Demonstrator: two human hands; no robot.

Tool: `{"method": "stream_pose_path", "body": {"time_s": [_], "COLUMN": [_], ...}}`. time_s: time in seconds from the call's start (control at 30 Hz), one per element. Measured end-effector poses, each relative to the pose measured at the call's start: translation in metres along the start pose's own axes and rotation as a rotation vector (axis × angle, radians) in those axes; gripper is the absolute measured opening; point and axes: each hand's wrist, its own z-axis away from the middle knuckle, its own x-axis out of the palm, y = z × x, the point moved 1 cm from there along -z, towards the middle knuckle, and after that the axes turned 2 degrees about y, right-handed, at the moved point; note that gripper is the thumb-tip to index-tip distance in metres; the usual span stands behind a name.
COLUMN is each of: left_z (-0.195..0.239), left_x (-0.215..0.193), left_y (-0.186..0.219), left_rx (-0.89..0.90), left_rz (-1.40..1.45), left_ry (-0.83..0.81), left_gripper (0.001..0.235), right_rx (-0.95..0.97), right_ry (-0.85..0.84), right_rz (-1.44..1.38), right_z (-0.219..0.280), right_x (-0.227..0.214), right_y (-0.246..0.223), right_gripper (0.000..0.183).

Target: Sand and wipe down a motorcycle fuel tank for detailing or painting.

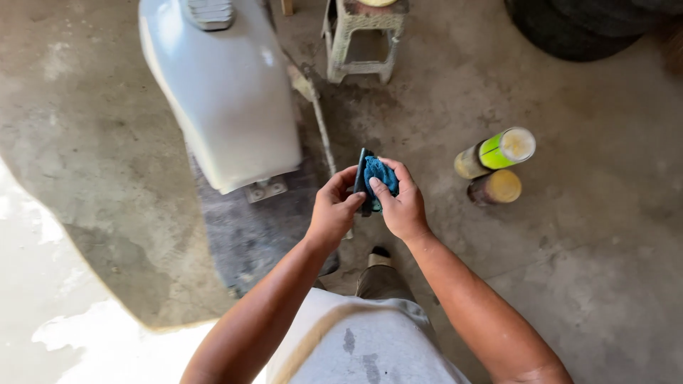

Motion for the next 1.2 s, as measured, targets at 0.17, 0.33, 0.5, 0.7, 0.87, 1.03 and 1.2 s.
{"method": "stream_pose_path", "body": {"time_s": [0.17,0.33,0.5,0.7,0.87,1.03,1.2], "left_z": [-0.041,-0.067,-0.104,-0.164,-0.243,-0.36,-0.474], "left_x": [0.068,0.136,0.163,0.173,0.17,0.146,0.133], "left_y": [-0.05,-0.061,-0.063,-0.082,-0.056,-0.063,-0.033], "left_rx": [-0.043,-0.085,-0.082,-0.029,-0.112,-0.116,0.008], "left_rz": [0.162,0.265,0.066,0.024,-0.046,0.007,-0.037], "left_ry": [0.036,-0.036,0.034,0.044,0.089,0.186,0.17], "left_gripper": [0.051,0.049,0.049,0.048,0.048,0.045,0.045], "right_rx": [0.098,0.182,0.197,0.339,0.343,0.291,0.284], "right_ry": [-0.008,-0.003,0.057,0.195,0.205,0.094,0.058], "right_rz": [-0.193,-0.306,-0.351,-0.486,-0.412,-0.404,-0.486], "right_z": [-0.044,-0.065,-0.09,-0.141,-0.223,-0.335,-0.471], "right_x": [-0.099,-0.161,-0.192,-0.223,-0.212,-0.184,-0.143], "right_y": [0.047,0.057,0.069,0.131,0.141,0.132,0.109], "right_gripper": [0.033,0.032,0.033,0.027,0.03,0.032,0.035]}}
